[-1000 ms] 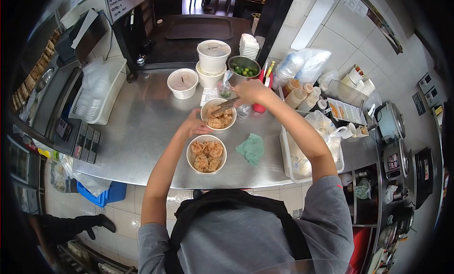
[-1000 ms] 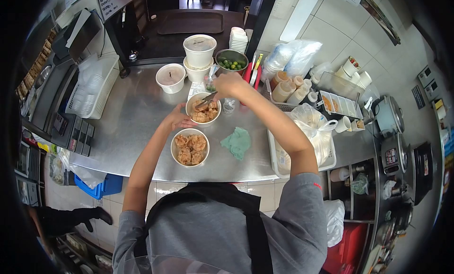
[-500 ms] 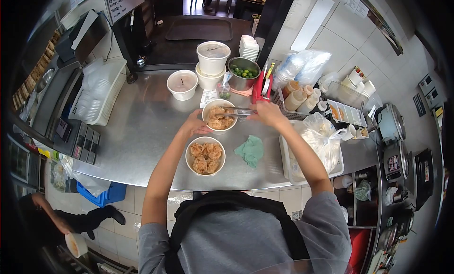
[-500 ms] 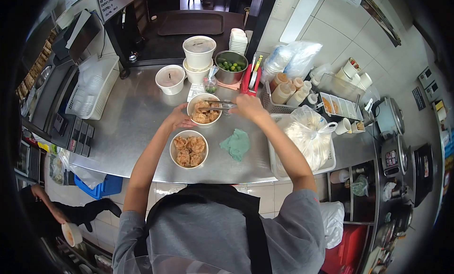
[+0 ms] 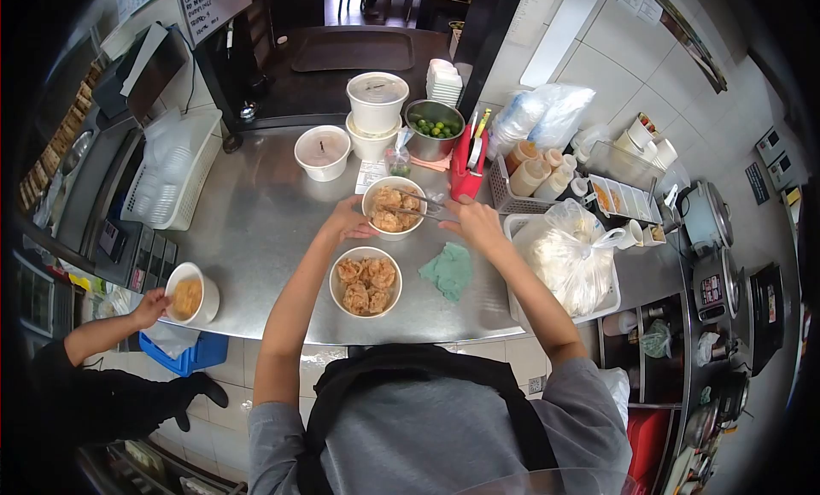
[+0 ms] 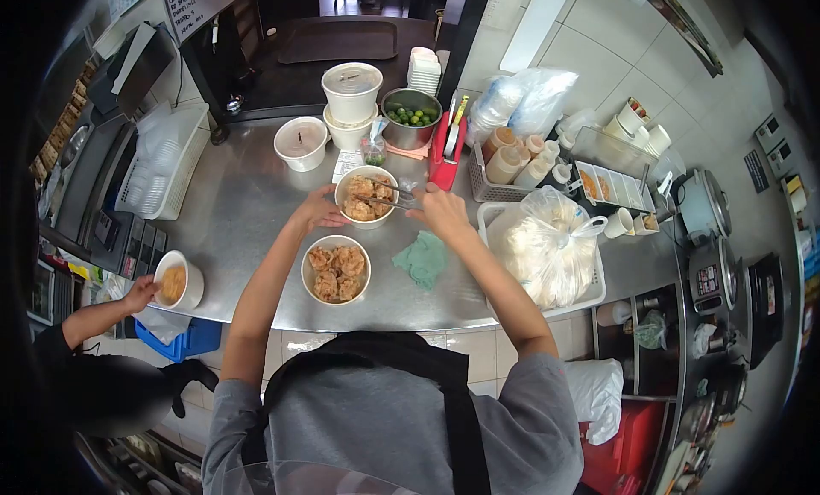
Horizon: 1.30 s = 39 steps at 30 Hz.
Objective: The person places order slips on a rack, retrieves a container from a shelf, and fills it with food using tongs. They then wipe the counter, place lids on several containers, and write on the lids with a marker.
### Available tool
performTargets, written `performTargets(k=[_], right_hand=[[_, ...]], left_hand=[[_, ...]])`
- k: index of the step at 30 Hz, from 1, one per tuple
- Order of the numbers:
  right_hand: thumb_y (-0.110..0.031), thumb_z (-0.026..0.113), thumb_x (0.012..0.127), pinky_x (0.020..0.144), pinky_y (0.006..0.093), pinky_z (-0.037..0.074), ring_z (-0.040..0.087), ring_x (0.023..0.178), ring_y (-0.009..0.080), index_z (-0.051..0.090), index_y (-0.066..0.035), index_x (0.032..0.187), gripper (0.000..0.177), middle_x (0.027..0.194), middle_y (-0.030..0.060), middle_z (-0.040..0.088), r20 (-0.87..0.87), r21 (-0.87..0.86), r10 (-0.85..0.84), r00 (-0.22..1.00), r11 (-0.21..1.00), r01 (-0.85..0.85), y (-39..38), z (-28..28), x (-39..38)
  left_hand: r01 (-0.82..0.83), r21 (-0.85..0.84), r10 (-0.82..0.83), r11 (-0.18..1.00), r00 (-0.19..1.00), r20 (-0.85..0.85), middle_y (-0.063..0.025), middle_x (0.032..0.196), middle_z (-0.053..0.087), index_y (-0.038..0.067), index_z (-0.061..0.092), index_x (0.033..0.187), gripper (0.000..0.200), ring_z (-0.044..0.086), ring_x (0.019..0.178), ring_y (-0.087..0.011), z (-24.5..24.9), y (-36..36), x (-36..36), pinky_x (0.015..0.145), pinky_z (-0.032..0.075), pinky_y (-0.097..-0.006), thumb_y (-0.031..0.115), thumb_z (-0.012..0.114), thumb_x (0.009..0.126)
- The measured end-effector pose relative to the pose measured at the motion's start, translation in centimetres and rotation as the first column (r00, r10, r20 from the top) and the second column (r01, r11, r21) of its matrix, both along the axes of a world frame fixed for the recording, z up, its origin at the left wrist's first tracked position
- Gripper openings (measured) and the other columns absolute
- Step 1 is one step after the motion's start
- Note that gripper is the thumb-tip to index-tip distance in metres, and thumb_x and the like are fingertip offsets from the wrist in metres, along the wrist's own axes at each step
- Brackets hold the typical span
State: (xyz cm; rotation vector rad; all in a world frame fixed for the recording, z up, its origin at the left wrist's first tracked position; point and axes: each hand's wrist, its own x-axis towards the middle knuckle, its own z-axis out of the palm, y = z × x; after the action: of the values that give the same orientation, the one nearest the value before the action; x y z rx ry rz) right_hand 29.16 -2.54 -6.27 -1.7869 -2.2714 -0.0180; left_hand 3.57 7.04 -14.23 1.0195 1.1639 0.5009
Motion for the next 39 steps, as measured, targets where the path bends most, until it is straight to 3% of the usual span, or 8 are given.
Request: performTargets(k=[7, 10, 13, 16, 19, 25, 34, 39], right_hand=[[-0.032, 0.07, 0.068, 0.062, 0.0408, 0.05, 0.062, 0.074, 0.0306, 0.061, -0.011, 0.101, 0.04, 0.092, 0.0102, 0.06, 0.136, -0.041, 0.005, 0.991, 0.999, 0.0, 0.0, 2.5, 0.3], [-0.031, 0.072, 0.065, 0.06, 0.0399, 0.051, 0.064, 0.072, 0.0287, 0.064, -0.006, 0.087, 0.034, 0.101, 0.0141, 0.06, 0.186, 0.017, 0.035, 0.982, 0.999, -0.039, 0.5, 2.0, 0.2], [-0.033, 0.072, 0.064, 0.06, 0.0398, 0.051, 0.064, 0.072, 0.0288, 0.065, -0.006, 0.082, 0.033, 0.094, 0.0139, 0.063, 0.172, 0.015, 0.043, 0.984, 0.999, -0.046, 0.8, 3.3, 0.4], [-0.034, 0.071, 0.066, 0.064, 0.0402, 0.049, 0.062, 0.076, 0.0293, 0.064, -0.009, 0.095, 0.038, 0.084, 0.012, 0.063, 0.16, -0.09, -0.063, 0.985, 0.993, 0.078, 0.2, 6.4, -0.1], [-0.035, 0.071, 0.067, 0.065, 0.0401, 0.049, 0.062, 0.077, 0.0299, 0.065, -0.008, 0.092, 0.037, 0.086, 0.0129, 0.063, 0.118, -0.101, -0.038, 0.992, 0.994, 0.05, 1.1, 6.5, -1.0], [-0.034, 0.071, 0.068, 0.064, 0.0402, 0.049, 0.062, 0.077, 0.0298, 0.064, -0.007, 0.088, 0.035, 0.086, 0.013, 0.063, 0.242, -0.193, 0.038, 0.97, 0.981, 0.01, 4.3, 5.2, -3.0], [-0.03, 0.073, 0.064, 0.057, 0.0396, 0.05, 0.062, 0.071, 0.0291, 0.062, -0.008, 0.09, 0.036, 0.083, 0.0095, 0.06, 0.19, 0.095, 0.056, 0.98, 0.993, -0.075, 1.3, 4.2, -1.7], [-0.028, 0.073, 0.063, 0.056, 0.0391, 0.05, 0.062, 0.07, 0.0281, 0.062, -0.008, 0.089, 0.035, 0.082, 0.009, 0.059, 0.216, 0.072, 0.045, 0.975, 0.995, -0.062, 0.6, 5.1, -2.2]], left_hand=[[-0.011, 0.007, 0.011, 1.0, 1.0, -0.028, -0.0157, 0.089, 0.064, 0.011, 0.027, 0.135, 0.062, 0.066, 0.069, -0.0221, 0.2, 0.3, 0.0, 0.059, 0.053, -0.0309, -0.006, 0.049, 0.08], [0.002, 0.023, -0.001, 1.0, 1.0, -0.032, -0.0147, 0.089, 0.064, 0.011, 0.027, 0.136, 0.063, 0.066, 0.069, -0.0211, -0.6, 0.8, 0.4, 0.059, 0.053, -0.0304, -0.006, 0.049, 0.08], [0.002, 0.025, 0.0, 1.0, 0.999, -0.05, -0.014, 0.089, 0.064, 0.012, 0.028, 0.136, 0.063, 0.066, 0.068, -0.0203, -0.2, 0.9, 0.5, 0.06, 0.052, -0.0302, -0.005, 0.049, 0.08], [0.007, 0.019, -0.006, 1.0, 0.998, -0.056, -0.0136, 0.088, 0.064, 0.013, 0.028, 0.136, 0.063, 0.065, 0.068, -0.0202, -0.1, 1.1, 0.4, 0.061, 0.052, -0.0305, -0.005, 0.049, 0.079], [0.031, 0.02, -0.03, 0.999, 0.998, -0.055, -0.0133, 0.088, 0.064, 0.014, 0.028, 0.136, 0.063, 0.065, 0.068, -0.0202, -0.6, 1.2, 0.4, 0.062, 0.052, -0.0311, -0.004, 0.049, 0.079], [0.031, 0.036, -0.029, 0.999, 0.997, -0.066, -0.0131, 0.088, 0.064, 0.013, 0.029, 0.135, 0.061, 0.065, 0.067, -0.0203, -0.2, 0.9, 0.4, 0.061, 0.053, -0.0312, -0.002, 0.051, 0.08], [-0.014, 0.046, 0.017, 0.999, 0.999, -0.048, -0.0138, 0.086, 0.064, 0.01, 0.033, 0.132, 0.056, 0.065, 0.067, -0.0202, -0.5, 1.0, 0.5, 0.058, 0.053, -0.0307, -0.002, 0.052, 0.081], [-0.031, 0.059, 0.036, 0.998, 0.996, -0.079, -0.014, 0.086, 0.064, 0.008, 0.037, 0.13, 0.053, 0.065, 0.067, -0.0209, -0.8, 1.1, 0.7, 0.058, 0.053, -0.0307, -0.003, 0.051, 0.08]])
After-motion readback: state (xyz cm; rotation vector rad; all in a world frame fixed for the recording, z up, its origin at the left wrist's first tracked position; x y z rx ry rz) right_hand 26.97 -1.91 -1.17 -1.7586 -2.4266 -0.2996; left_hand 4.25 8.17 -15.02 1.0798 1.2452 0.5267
